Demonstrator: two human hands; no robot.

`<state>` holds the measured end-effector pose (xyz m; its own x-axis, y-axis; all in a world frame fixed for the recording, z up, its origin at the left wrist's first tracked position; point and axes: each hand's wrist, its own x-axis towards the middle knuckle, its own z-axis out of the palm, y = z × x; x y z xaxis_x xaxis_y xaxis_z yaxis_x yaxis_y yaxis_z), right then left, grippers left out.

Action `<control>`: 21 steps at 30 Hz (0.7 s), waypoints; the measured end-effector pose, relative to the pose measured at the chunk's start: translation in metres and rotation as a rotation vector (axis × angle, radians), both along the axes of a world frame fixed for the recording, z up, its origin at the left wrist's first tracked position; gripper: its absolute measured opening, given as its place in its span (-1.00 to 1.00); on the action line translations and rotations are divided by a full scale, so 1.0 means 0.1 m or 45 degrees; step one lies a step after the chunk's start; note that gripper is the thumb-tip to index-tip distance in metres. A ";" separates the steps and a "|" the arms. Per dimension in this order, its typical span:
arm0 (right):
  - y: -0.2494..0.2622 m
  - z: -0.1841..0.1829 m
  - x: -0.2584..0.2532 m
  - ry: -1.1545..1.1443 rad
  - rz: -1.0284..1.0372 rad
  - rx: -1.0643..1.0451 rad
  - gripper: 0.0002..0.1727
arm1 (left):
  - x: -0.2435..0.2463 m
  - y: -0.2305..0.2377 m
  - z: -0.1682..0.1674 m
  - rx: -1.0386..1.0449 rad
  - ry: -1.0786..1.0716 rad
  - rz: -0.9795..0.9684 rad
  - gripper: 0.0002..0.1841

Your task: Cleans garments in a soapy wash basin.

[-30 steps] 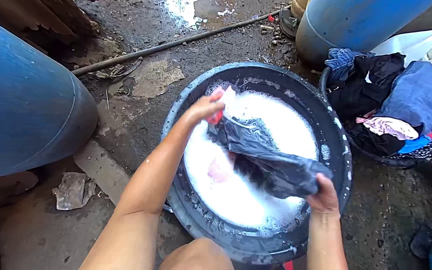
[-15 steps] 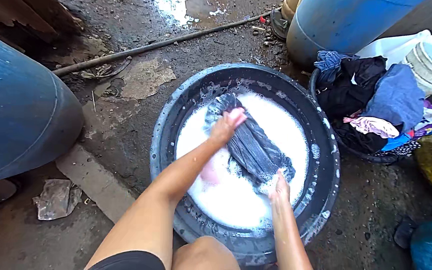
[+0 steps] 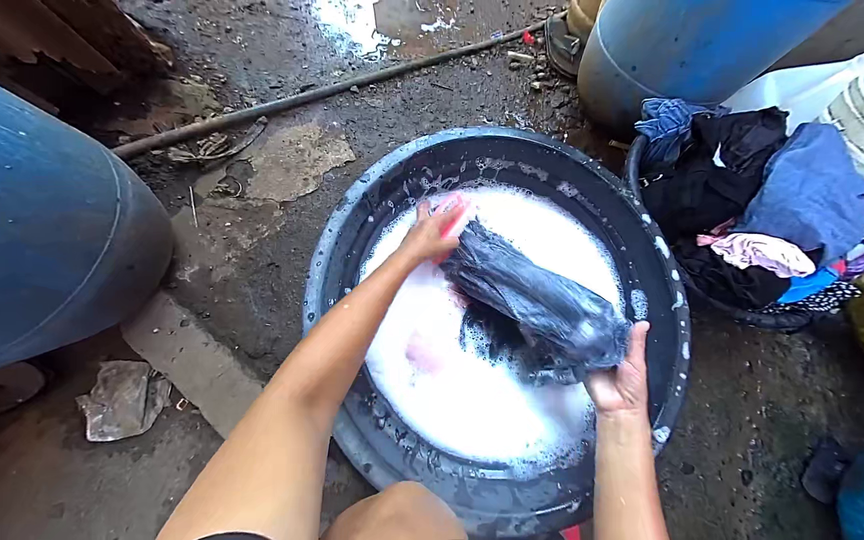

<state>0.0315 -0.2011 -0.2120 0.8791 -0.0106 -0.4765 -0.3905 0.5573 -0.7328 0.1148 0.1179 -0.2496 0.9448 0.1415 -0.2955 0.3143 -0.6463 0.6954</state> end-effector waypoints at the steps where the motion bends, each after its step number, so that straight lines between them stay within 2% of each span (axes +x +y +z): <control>1: -0.03 -0.16 -0.02 0.004 0.108 -0.130 -0.48 | -0.02 0.08 -0.04 -0.169 -0.023 0.002 -0.29; 3: 0.04 -0.36 -0.08 0.058 0.342 -0.405 -0.50 | -0.05 0.13 -0.20 -0.277 -0.063 -0.033 -0.32; 4: 0.09 -0.33 -0.09 0.015 0.426 -0.488 -0.50 | -0.05 0.12 -0.22 -0.306 -0.102 -0.025 -0.34; 6: 0.14 -0.11 -0.11 -0.180 0.442 -0.502 -0.41 | -0.11 0.06 -0.05 -0.368 -0.268 0.106 -0.39; 9: 0.02 0.40 -0.16 -0.449 0.328 -0.311 -0.34 | -0.21 0.01 0.63 -0.447 -0.564 0.297 -0.42; 11: -0.16 0.63 -0.17 -0.627 0.304 -0.115 -0.43 | -0.25 -0.01 1.20 -0.525 -0.687 0.337 -0.44; 13: -0.30 0.58 -0.06 -0.826 0.354 0.134 -0.60 | -0.23 -0.02 1.62 -0.589 -0.806 0.294 -0.45; 15: -0.24 0.34 0.04 -0.717 0.250 0.223 -0.43 | -0.02 -0.01 1.79 -0.563 -0.846 0.207 -0.44; 16: -0.13 0.18 0.03 -0.543 0.205 0.197 -0.34 | 0.14 -0.02 1.79 -0.463 -0.804 0.183 -0.44; 17: 0.00 0.00 -0.01 -0.346 0.196 0.124 -0.35 | 0.29 -0.07 1.72 -0.283 -0.706 0.185 -0.43; 18: 0.12 -0.15 -0.04 -0.132 0.201 0.021 -0.49 | 0.40 -0.19 1.61 -0.055 -0.549 0.159 -0.36; 19: 0.25 -0.27 -0.04 0.066 0.149 -0.082 -0.60 | 0.43 -0.39 1.41 0.155 -0.421 0.093 -0.28; 21: 0.43 -0.45 -0.02 0.298 -0.116 -0.221 -0.62 | 0.08 -0.97 0.77 0.277 -0.398 -0.161 -0.22</control>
